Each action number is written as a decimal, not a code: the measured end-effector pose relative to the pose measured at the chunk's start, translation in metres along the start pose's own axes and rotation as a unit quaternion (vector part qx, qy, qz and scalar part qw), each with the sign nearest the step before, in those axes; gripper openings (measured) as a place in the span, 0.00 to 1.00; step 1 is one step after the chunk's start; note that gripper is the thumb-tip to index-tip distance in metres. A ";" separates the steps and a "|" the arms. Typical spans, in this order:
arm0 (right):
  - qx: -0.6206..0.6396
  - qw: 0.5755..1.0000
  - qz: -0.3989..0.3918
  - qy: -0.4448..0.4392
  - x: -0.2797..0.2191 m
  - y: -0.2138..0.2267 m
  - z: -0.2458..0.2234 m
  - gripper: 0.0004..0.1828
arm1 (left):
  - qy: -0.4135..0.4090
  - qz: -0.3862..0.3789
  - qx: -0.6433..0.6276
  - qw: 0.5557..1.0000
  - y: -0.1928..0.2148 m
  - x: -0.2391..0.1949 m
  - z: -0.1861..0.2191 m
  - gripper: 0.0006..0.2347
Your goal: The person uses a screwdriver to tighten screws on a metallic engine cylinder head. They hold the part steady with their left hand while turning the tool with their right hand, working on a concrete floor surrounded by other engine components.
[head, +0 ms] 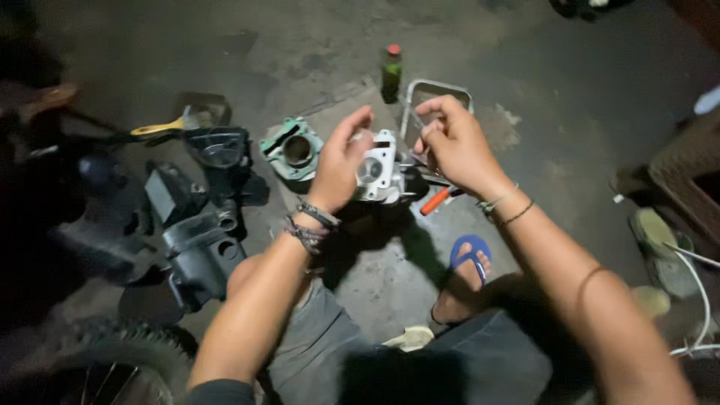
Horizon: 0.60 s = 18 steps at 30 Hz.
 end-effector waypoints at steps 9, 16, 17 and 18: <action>-0.408 0.872 -0.264 -0.062 -0.040 -0.002 0.000 0.28 | -0.086 -0.208 0.489 0.843 -0.025 -0.007 0.014 0.58; -0.444 0.834 -0.323 -0.061 -0.042 -0.021 0.012 0.24 | -0.105 -0.121 0.497 0.853 -0.028 -0.011 0.015 0.54; -0.462 0.829 -0.312 -0.048 -0.043 -0.021 0.014 0.24 | -0.085 -0.101 0.501 0.855 -0.028 -0.011 0.017 0.53; -0.479 0.824 -0.301 -0.035 -0.044 -0.022 0.016 0.25 | -0.065 -0.081 0.505 0.857 -0.028 -0.012 0.020 0.52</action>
Point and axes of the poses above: each hand's wrist, its own x-axis towards the middle knuckle, its own y-axis out of the back of the hand, z = x × y, the point moved 8 cm from there along x, towards the middle knuckle, and after that the axes turned 6 degrees about y, right-handed, at the moved point
